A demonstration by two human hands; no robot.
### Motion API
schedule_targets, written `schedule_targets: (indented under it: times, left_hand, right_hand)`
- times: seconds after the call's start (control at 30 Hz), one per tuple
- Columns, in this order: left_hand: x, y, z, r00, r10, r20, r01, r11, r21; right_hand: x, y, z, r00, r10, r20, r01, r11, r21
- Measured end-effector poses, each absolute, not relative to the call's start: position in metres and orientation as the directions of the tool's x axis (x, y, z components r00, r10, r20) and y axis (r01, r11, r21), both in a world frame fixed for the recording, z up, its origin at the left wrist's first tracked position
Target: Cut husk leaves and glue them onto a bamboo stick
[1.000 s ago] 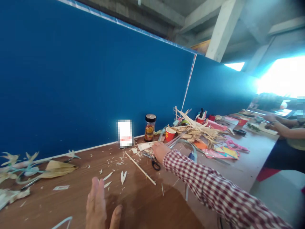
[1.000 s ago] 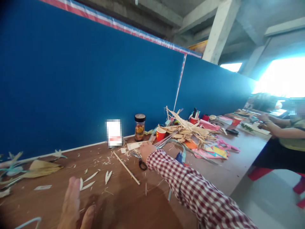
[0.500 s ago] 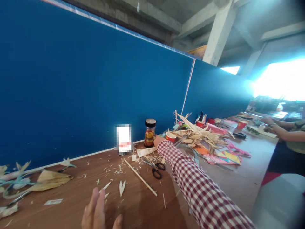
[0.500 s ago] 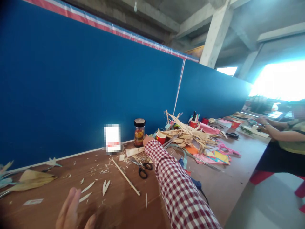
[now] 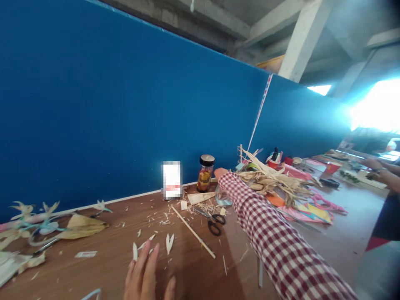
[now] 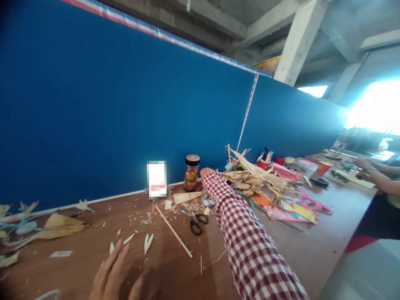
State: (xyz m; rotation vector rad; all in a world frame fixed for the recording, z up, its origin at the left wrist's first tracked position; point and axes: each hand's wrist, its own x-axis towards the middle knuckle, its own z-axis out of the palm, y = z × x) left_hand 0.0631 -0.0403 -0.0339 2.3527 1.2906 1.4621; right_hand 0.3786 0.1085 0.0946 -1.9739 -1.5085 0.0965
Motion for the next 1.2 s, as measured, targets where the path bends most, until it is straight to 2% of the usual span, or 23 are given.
schedule_targets:
  times: [0.13, 0.33, 0.57, 0.73, 0.93, 1.03, 1.13, 1.2]
  left_hand:
    - [0.065, -0.042, -0.031, 0.171, 0.69, 0.703, 0.596, -0.641, 0.484]
    - [0.066, -0.044, -0.028, 0.173, 0.697, 0.696, 0.589, -0.64, 0.494]
    - [0.065, -0.046, -0.022, 0.199, 0.693, 0.693, 0.597, -0.646, 0.475]
    - [0.06, -0.047, -0.018, 0.248, 0.713, 0.655, 0.547, -0.662, 0.513]
    - [0.052, -0.049, -0.017, 0.219, 0.823, 0.524, 0.332, -0.568, 0.754]
    - [0.049, -0.052, -0.009, 0.239, 0.878, 0.414, 0.211, -0.463, 0.861]
    - [0.048, -0.057, 0.002, 0.187, 0.933, 0.308, 0.091, -0.328, 0.94]
    - [0.048, -0.059, 0.006, 0.184, 0.936, 0.3, 0.002, -0.306, 0.952]
  right_hand:
    - [0.405, 0.114, 0.11, 0.419, 0.873, 0.25, 0.849, -0.279, -0.449]
    - [0.431, 0.107, 0.128, 0.497, 0.79, 0.359, 0.84, -0.335, -0.427]
    - [0.434, 0.092, 0.144, 0.518, 0.691, 0.505, 0.818, -0.226, -0.529]
    - [0.41, 0.074, 0.152, 0.492, 0.712, 0.501, 0.755, -0.063, -0.652]
    - [0.329, 0.021, 0.142, 0.295, 0.85, 0.437, 0.637, 0.167, -0.753]
    - [0.277, -0.011, 0.127, 0.061, 0.927, 0.371, 0.522, 0.287, -0.803]
    - [0.231, -0.037, 0.108, -0.068, 0.904, 0.422, 0.61, 0.372, -0.699]
    - [0.206, -0.048, 0.099, -0.174, 0.895, 0.41, 0.649, 0.418, -0.636]
